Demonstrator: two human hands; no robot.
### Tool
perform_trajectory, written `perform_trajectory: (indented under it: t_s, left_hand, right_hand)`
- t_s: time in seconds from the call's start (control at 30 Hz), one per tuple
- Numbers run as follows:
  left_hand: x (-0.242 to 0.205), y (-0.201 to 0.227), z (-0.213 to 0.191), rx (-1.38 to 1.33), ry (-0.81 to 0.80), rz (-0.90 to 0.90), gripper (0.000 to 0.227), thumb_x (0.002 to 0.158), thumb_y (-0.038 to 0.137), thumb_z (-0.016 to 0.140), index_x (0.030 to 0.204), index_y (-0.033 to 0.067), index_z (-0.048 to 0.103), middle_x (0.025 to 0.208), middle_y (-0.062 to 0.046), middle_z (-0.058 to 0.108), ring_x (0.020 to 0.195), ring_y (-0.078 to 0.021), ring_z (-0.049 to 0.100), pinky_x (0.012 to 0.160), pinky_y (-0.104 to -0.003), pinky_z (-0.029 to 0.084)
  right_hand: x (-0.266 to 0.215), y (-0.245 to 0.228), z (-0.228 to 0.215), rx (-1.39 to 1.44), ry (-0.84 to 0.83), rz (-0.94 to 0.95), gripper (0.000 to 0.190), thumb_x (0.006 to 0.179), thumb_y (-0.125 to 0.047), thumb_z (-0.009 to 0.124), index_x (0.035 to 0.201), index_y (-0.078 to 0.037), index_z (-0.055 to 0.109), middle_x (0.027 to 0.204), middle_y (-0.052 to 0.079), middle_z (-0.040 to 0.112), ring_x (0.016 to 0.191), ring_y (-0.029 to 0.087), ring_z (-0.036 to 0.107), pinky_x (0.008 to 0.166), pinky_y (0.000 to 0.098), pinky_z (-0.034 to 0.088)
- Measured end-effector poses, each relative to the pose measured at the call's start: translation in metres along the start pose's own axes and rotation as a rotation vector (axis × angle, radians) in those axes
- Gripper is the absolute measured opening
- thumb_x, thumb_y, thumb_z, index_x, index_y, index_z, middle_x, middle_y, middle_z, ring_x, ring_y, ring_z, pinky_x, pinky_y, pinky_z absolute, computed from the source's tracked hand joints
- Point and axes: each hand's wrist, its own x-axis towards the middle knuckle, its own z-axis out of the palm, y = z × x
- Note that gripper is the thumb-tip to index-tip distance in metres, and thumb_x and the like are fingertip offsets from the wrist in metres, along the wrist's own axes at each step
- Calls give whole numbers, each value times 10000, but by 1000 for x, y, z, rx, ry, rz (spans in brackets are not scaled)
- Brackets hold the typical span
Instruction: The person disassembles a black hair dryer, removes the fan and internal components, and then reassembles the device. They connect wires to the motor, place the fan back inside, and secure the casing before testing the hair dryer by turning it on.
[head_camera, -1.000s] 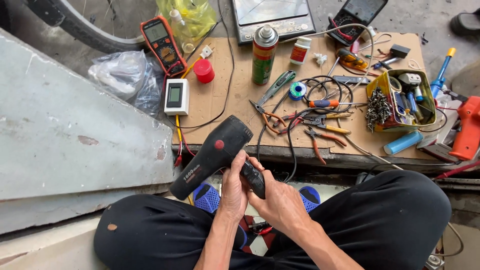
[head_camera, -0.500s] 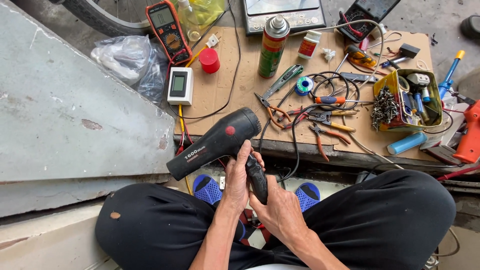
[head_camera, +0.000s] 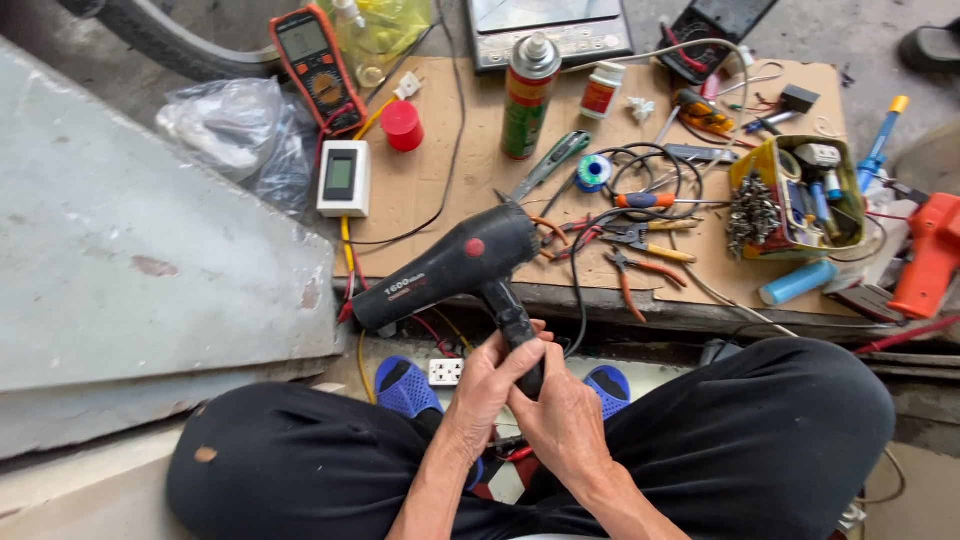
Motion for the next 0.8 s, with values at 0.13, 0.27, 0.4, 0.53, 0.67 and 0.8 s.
perform_trajectory:
  t_s: [0.13,0.27,0.4,0.53,0.67,0.8]
  left_hand:
    - [28,2,6,-36,68,11,376,935,240,757,1250,39,793,1164,-135,854,1029,-171,736,963,-306,578]
    - [44,27,11,-1,139,60,288,963,289,715,1139,62,737,1016,-136,815,897,-231,779,811,-369,613]
    - [82,31,7,-146,250,137,243,1011,277,754,1017,55,654,765,-89,623,570,-175,619,545,-391,640]
    - [95,39,-11,-310,247,73,313,954,321,864,963,119,626,765,-18,626,555,-133,590,504,-308,548]
    - [108,32,-21,-288,381,34,198,927,208,841,982,116,674,655,-4,528,461,-123,473,418,-296,391]
    - [116,23,-17,-155,460,1,178,897,102,784,1072,71,775,630,-44,535,424,-146,463,393,-303,378]
  right_hand:
    - [-3,-5,-21,111,-19,-87,521,968,-391,655,1434,-220,499,1066,123,790,866,435,757,751,499,550]
    - [1,-1,-45,250,-175,-330,690,1064,-432,559,1665,-127,411,1527,92,655,1312,290,671,1028,407,494]
    - [26,23,-62,309,14,-97,494,1055,-446,573,1412,-163,764,1430,5,802,1359,158,721,1135,326,485]
    - [69,43,-68,308,75,169,562,993,-473,618,1443,-161,743,1465,3,791,1340,165,743,1104,337,548]
    - [122,53,-55,268,238,102,431,1005,-375,616,1309,-143,815,1226,19,855,1132,169,771,975,342,546]
    - [161,37,-55,290,371,-46,280,1073,-244,617,1172,-106,840,1022,38,834,857,140,709,776,303,523]
